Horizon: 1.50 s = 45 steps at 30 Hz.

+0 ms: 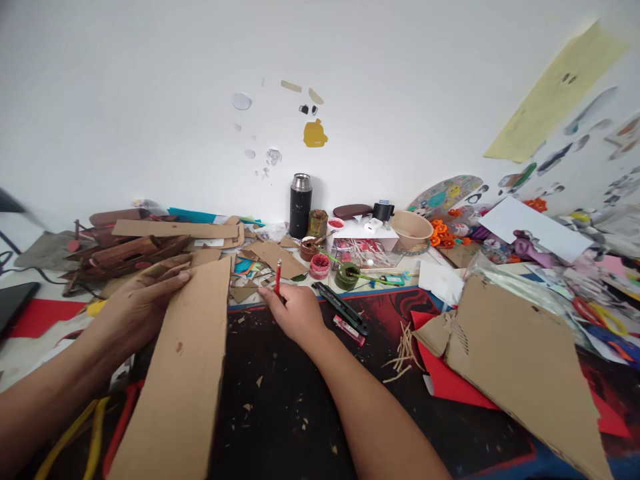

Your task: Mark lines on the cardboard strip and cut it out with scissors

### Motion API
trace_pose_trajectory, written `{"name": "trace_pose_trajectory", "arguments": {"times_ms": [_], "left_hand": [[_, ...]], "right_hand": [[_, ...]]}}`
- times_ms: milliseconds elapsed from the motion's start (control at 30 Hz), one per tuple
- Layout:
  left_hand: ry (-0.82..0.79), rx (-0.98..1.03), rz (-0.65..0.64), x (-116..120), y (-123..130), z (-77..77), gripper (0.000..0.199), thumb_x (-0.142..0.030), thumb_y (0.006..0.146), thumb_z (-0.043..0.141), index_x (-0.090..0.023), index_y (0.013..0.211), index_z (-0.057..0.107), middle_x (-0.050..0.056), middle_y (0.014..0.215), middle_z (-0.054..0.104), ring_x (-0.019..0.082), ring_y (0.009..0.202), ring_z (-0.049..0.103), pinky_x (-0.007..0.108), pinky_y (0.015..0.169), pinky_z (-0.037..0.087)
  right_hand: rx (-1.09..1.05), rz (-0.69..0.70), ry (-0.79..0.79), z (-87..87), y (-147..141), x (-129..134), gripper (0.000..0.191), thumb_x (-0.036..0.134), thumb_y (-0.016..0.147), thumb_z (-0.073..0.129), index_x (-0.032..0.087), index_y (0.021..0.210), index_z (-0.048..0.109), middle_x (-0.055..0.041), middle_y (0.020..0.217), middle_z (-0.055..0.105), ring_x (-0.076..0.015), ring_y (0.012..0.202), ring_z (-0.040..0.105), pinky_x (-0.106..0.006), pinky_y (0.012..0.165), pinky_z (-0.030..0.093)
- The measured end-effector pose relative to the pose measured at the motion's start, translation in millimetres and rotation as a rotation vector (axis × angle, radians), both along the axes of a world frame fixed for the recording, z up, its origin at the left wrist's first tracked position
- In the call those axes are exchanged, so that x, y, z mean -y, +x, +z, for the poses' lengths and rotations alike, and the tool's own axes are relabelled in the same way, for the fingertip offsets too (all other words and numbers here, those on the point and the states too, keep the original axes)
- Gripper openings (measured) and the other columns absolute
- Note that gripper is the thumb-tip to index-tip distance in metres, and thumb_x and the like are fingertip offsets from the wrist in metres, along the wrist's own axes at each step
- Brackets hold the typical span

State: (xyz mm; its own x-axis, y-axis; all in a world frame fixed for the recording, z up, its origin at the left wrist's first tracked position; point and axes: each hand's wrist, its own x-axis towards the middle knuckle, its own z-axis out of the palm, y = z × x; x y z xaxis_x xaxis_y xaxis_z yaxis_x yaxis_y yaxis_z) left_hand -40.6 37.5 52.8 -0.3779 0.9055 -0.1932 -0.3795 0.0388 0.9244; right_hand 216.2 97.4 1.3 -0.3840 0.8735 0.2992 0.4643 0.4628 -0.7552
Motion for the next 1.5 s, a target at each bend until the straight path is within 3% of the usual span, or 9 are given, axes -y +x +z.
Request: {"name": "trace_pose_trajectory", "arguments": {"times_ms": [100,267,533,700,833,967,1133,1267,1500], "left_hand": [[-0.057,0.04,-0.039,1.7,1.7,-0.6,0.066,-0.03,0.053,0.109,-0.021,0.111,0.078,0.001,0.094,0.083,0.018,0.075,0.076,0.026,0.065,0.063],[-0.081,0.034,-0.047,2.9,3.7,-4.0,0.066,-0.031,0.053,0.109,-0.021,0.11,0.079,0.001,0.09,0.083,0.019,0.073,0.077,0.026,0.063,0.064],[-0.077,-0.011,-0.039,2.0,0.9,-4.3,0.066,-0.035,0.057,0.107,-0.021,0.115,0.077,0.001,0.092,0.082,0.02,0.072,0.075,0.028,0.062,0.062],[-0.017,-0.028,0.059,0.0,1.1,0.5,0.061,-0.032,0.057,0.105,-0.019,0.11,0.078,0.0,0.092,0.08,0.017,0.078,0.072,0.025,0.069,0.06],[-0.01,-0.001,0.087,-0.7,0.7,-1.1,0.064,-0.031,0.053,0.108,-0.019,0.108,0.078,-0.001,0.095,0.08,0.017,0.082,0.07,0.024,0.07,0.059],[-0.016,-0.053,0.041,1.3,3.2,-5.7,0.062,-0.038,0.055,0.107,-0.021,0.106,0.076,-0.001,0.096,0.077,0.017,0.082,0.069,0.024,0.069,0.059],[-0.063,-0.178,0.024,5.4,15.7,-1.7,0.07,-0.046,0.044,0.107,-0.02,0.102,0.077,0.002,0.098,0.077,0.019,0.082,0.069,0.025,0.068,0.058],[-0.066,-0.212,0.034,7.7,24.7,3.8,0.067,-0.046,0.04,0.107,-0.018,0.095,0.08,0.004,0.098,0.077,0.02,0.085,0.069,0.026,0.07,0.059],[-0.052,-0.099,-0.067,13.5,25.2,-3.4,0.071,-0.041,0.046,0.11,-0.023,0.102,0.072,-0.003,0.09,0.076,0.017,0.075,0.071,0.024,0.065,0.061]], "right_hand": [[-0.002,-0.031,-0.021,-1.4,-0.3,-0.6,0.066,0.068,0.108,0.052,0.023,0.059,0.048,0.0004,0.055,0.052,-0.0174,0.057,0.049,-0.03,0.058,0.028],[0.111,0.043,-0.076,-3.9,-2.0,-3.1,0.07,0.069,0.11,0.051,0.023,0.058,0.055,-0.0018,0.057,0.058,-0.0182,0.059,0.052,-0.03,0.059,0.028],[0.239,0.033,-0.067,-3.9,-3.9,-2.3,0.059,0.06,0.109,0.062,0.022,0.065,0.055,-0.0009,0.062,0.059,-0.0181,0.061,0.05,-0.031,0.06,0.024],[0.133,0.01,-0.114,-3.0,-4.0,-1.6,0.038,0.053,0.11,0.064,0.023,0.092,0.076,-0.0014,0.07,0.07,-0.0199,0.065,0.06,-0.03,0.063,0.031],[0.037,-0.026,-0.142,-2.2,-3.6,-0.5,0.032,0.048,0.109,0.064,0.022,0.115,0.081,-0.0021,0.075,0.074,-0.0206,0.068,0.064,-0.03,0.066,0.036],[-0.024,-0.002,-0.16,-0.1,-5.2,1.4,0.035,0.05,0.108,0.063,0.02,0.108,0.081,-0.0016,0.075,0.073,-0.0191,0.068,0.064,-0.029,0.066,0.038],[-0.104,0.125,-0.324,3.3,-9.3,8.4,0.049,0.062,0.108,0.059,0.02,0.087,0.071,0.0051,0.056,0.056,-0.0144,0.054,0.054,-0.026,0.059,0.037],[-0.172,0.253,-0.461,2.6,-12.1,15.4,0.055,0.071,0.106,0.058,0.022,0.082,0.062,0.0066,0.055,0.056,-0.0116,0.048,0.052,-0.023,0.054,0.037],[-0.203,0.339,-0.655,3.4,-20.3,22.6,0.057,0.073,0.097,0.071,0.022,0.076,0.057,0.0069,0.055,0.057,-0.0101,0.043,0.052,-0.021,0.044,0.038]]}}
